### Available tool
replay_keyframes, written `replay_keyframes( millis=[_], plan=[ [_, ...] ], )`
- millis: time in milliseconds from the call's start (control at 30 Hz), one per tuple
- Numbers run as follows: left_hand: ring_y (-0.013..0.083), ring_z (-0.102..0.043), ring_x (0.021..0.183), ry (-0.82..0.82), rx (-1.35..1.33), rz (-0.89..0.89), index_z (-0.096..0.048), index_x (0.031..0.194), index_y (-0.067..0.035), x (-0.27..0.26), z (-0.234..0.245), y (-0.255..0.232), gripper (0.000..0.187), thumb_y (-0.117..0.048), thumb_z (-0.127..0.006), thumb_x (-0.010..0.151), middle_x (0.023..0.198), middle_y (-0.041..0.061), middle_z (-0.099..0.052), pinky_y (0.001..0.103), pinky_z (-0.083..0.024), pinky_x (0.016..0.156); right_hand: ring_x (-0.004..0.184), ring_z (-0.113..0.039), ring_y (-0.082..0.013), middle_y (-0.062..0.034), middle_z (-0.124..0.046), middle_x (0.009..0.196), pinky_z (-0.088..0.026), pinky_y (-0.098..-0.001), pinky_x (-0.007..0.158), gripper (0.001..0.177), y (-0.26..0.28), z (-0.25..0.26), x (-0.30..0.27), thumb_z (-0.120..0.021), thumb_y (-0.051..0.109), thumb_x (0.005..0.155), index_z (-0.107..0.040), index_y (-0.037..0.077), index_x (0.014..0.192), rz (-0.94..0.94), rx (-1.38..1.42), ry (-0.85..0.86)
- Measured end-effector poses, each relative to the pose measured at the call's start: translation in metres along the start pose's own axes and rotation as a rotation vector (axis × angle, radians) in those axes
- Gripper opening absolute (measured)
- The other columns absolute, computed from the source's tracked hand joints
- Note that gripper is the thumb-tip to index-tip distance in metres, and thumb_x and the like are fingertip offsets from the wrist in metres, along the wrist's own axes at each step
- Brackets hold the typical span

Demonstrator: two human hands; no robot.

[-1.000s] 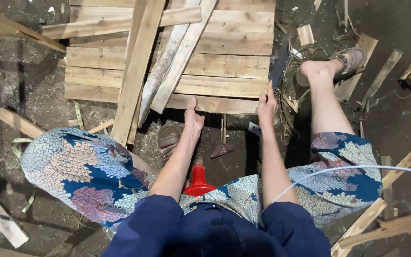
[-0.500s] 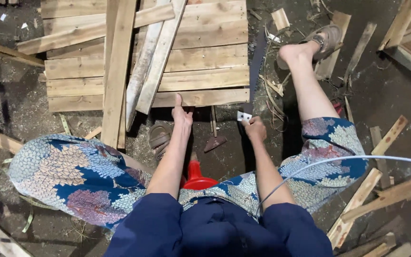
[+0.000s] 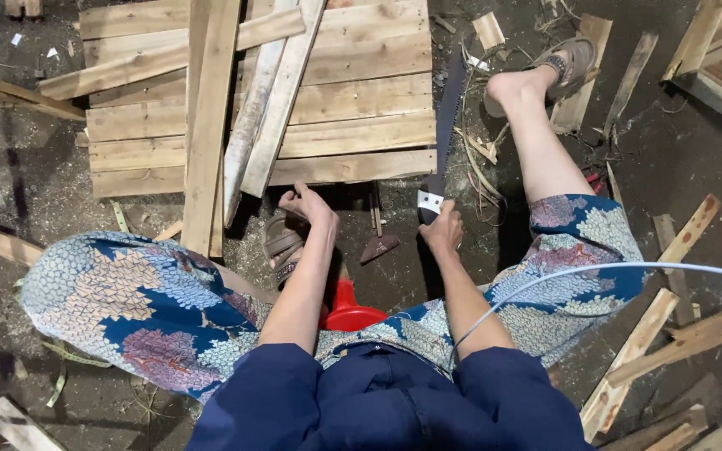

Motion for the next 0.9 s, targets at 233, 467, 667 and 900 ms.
replay_keyframes(
  millis=[233,467,667,900],
  plan=[
    [0.0432,-0.043,0.127,-0.069,0.306,-0.533,-0.04,0.123,-0.006,-0.009,-0.004,-0.014,0.037,-0.007,-0.064,0.095,0.125,0.021,-0.037,0.051,-0.035,0.113,0.116,-0.06,-0.0442,-0.0194,-0.053,0.122,-0.049,-0.0573,0.096,0.094,0.009,0.022,-0.015,-0.082,0.02,0.077,-0.023,0.03,0.149,-0.048,0.058,0.017],
    [0.0405,-0.039,0.126,-0.072,0.531,-0.766,-0.042,0.131,-0.015,-0.006,0.0,-0.047,0.043,-0.012,-0.064,0.094,0.132,0.015,-0.037,0.056,-0.036,0.105,0.119,-0.048,-0.0433,-0.0229,-0.048,0.13,-0.039,-0.0552,0.094,0.1,0.001,0.02,0.001,-0.078,0.014,0.084,-0.013,0.03,0.159,-0.145,0.071,-0.037],
    [0.0429,-0.029,0.139,-0.043,0.982,-1.041,-0.044,0.142,-0.014,0.03,-0.009,-0.099,0.076,-0.026,-0.088,0.081,0.144,0.018,-0.036,0.069,-0.027,0.109,0.129,-0.046,-0.0402,-0.0174,-0.04,0.139,-0.044,-0.0568,0.101,0.084,-0.013,0.005,0.04,-0.076,0.018,0.086,-0.03,0.031,0.155,-0.211,0.312,-0.155],
    [0.0379,-0.046,0.13,0.109,1.191,-1.456,-0.06,0.131,-0.006,0.083,0.014,-0.09,0.065,-0.036,-0.088,0.081,0.13,0.016,-0.056,0.066,-0.027,0.105,0.124,-0.056,-0.0363,-0.0169,-0.05,0.127,-0.048,-0.0478,0.104,0.059,-0.035,-0.031,0.063,-0.076,0.022,0.083,-0.056,0.022,0.139,-0.196,0.362,-0.176]
  ],
)
Point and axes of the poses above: each hand's wrist, its own x-axis towards the middle knuckle, its own z-axis out of the back of the hand, y = z × x, the point moved 3 cm from there along x, towards the middle knuckle
